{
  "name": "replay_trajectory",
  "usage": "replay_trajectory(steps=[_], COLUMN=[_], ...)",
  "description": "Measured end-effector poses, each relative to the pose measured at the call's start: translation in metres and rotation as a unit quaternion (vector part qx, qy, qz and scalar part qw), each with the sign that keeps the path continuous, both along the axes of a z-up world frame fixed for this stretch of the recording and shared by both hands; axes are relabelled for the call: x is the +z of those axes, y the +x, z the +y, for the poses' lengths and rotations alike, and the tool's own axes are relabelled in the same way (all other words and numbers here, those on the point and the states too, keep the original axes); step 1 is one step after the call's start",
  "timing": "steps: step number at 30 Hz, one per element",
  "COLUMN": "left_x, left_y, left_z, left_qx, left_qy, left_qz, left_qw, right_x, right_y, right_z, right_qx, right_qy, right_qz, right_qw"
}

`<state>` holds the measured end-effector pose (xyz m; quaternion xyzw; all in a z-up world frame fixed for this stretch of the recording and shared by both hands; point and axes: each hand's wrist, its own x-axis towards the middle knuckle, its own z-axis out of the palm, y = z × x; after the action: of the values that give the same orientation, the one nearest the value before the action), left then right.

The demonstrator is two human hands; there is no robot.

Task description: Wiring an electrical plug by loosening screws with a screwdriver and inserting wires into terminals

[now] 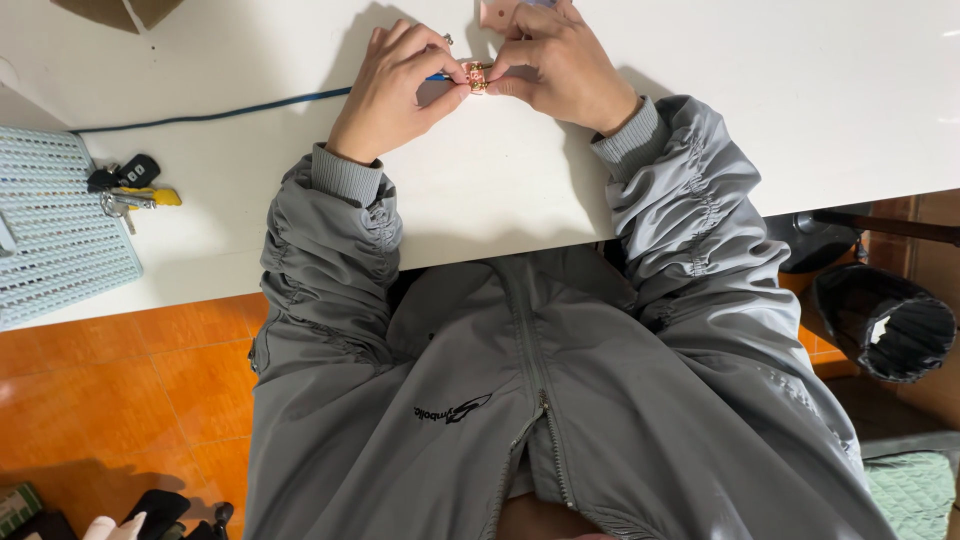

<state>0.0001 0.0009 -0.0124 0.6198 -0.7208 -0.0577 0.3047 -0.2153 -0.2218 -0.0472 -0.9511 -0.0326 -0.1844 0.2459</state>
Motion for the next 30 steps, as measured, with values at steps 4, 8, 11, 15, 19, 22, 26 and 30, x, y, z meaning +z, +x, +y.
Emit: replay_trajectory(steps=[4,8,11,15,19,22,26,30], left_x=[0.006,0.0,-0.022,-0.007,0.004,0.002,-0.004,-0.011], left_y=[-0.001,0.0,0.002,-0.006,-0.011,-0.012,-0.01,-0.008], left_z=[0.001,-0.002,-0.008,-0.007,-0.005,-0.006,-0.006,-0.009], left_qx=[0.001,-0.019,-0.022,-0.004,-0.001,0.0,0.007,0.015], left_qy=[0.022,-0.002,-0.001,0.007,-0.019,-0.025,-0.023,-0.021], left_qz=[0.031,0.029,0.031,0.058,0.118,0.135,0.12,0.135], left_qw=[0.999,0.999,0.999,0.998,0.993,0.991,0.992,0.991], right_x=[0.014,0.028,0.036,0.039,0.043,0.049,0.05,0.044], right_y=[0.002,0.004,0.004,0.007,0.007,0.005,0.004,0.006], right_z=[0.006,0.012,0.017,0.023,0.029,0.031,0.029,0.027], right_qx=[0.006,0.013,0.022,0.034,0.032,0.043,0.048,0.045], right_qy=[0.024,0.05,0.051,0.1,0.109,0.127,0.132,0.111], right_qz=[-0.02,-0.066,-0.066,-0.059,-0.081,-0.072,-0.07,-0.09], right_qw=[0.999,0.996,0.996,0.993,0.99,0.988,0.988,0.989])
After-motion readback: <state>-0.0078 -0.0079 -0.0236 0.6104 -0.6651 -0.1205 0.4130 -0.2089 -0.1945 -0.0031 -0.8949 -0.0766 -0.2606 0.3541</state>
